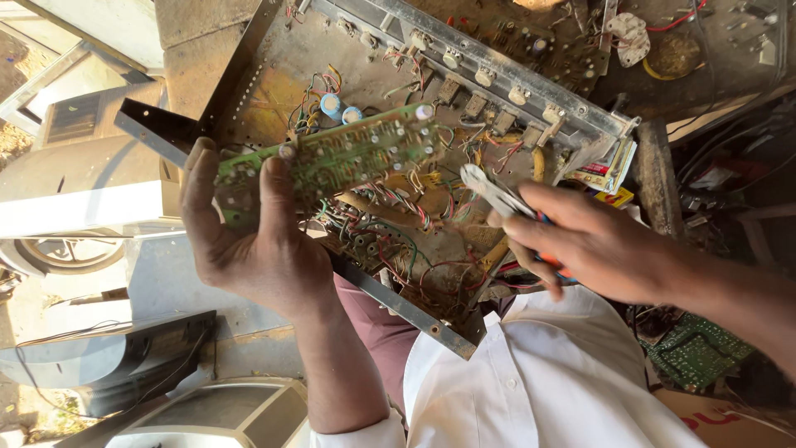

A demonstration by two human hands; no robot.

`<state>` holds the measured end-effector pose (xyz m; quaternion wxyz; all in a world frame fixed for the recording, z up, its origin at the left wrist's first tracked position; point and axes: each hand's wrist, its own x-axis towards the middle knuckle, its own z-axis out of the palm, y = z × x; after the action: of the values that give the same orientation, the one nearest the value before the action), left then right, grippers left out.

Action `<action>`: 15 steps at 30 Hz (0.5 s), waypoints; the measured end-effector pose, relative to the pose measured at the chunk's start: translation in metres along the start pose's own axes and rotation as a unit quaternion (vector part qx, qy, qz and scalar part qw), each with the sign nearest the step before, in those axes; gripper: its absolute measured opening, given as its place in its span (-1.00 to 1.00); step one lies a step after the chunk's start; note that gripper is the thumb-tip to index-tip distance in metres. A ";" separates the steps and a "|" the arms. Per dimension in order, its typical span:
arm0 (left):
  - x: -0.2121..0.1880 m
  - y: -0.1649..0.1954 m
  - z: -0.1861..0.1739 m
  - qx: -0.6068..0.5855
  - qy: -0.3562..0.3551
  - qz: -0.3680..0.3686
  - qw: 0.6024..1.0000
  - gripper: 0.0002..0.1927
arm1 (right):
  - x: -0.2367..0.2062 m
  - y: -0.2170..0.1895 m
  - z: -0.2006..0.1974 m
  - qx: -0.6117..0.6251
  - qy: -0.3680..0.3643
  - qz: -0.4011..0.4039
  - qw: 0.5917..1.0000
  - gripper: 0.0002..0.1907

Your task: The person works on a dusty amplifier chassis resting on their lap, using pliers and a soldering iron to detach wires and remove components from the circuitry. They then open a tool drawer, take a brush, and brush dust off a removed circuit board on the workbench.

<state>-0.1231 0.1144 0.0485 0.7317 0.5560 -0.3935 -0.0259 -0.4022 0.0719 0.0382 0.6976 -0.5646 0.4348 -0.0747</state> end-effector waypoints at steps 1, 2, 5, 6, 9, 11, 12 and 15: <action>-0.001 -0.001 0.000 -0.007 0.007 -0.003 1.000 -0.61 | -0.007 0.005 -0.003 -0.001 0.001 -0.017 1.000 -0.65; -0.001 -0.002 0.000 -0.014 0.014 -0.005 1.000 -0.61 | -0.017 0.010 -0.009 -0.002 0.000 -0.032 0.999 -0.69; -0.003 -0.004 -0.001 -0.025 0.021 0.006 0.999 -0.63 | -0.044 0.030 -0.030 0.038 0.039 -0.118 0.992 -0.66; -0.003 -0.005 -0.002 -0.012 0.021 0.013 1.000 -0.63 | -0.055 0.039 -0.040 0.060 0.060 -0.151 0.985 -0.61; 0.001 -0.007 -0.001 -0.026 0.039 0.005 0.999 -0.62 | -0.073 0.075 -0.072 0.218 0.085 -0.262 0.936 -0.57; 0.005 -0.006 0.001 -0.043 0.054 -0.005 0.998 -0.61 | -0.082 0.102 -0.087 0.273 0.157 -0.259 0.913 -0.59; 0.008 -0.004 0.001 -0.046 0.059 -0.007 0.997 -0.61 | -0.085 0.115 -0.092 0.283 0.182 -0.264 0.904 -0.60; 0.027 0.000 -0.001 -0.139 0.110 -0.088 0.980 -0.61 | -0.091 0.140 -0.101 0.272 0.234 -0.281 0.890 -0.66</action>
<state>-0.1040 0.1020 0.0637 0.8354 0.4810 -0.2525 -0.0836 -0.5813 0.1024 -0.0322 0.6518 -0.4179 0.3709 -0.5128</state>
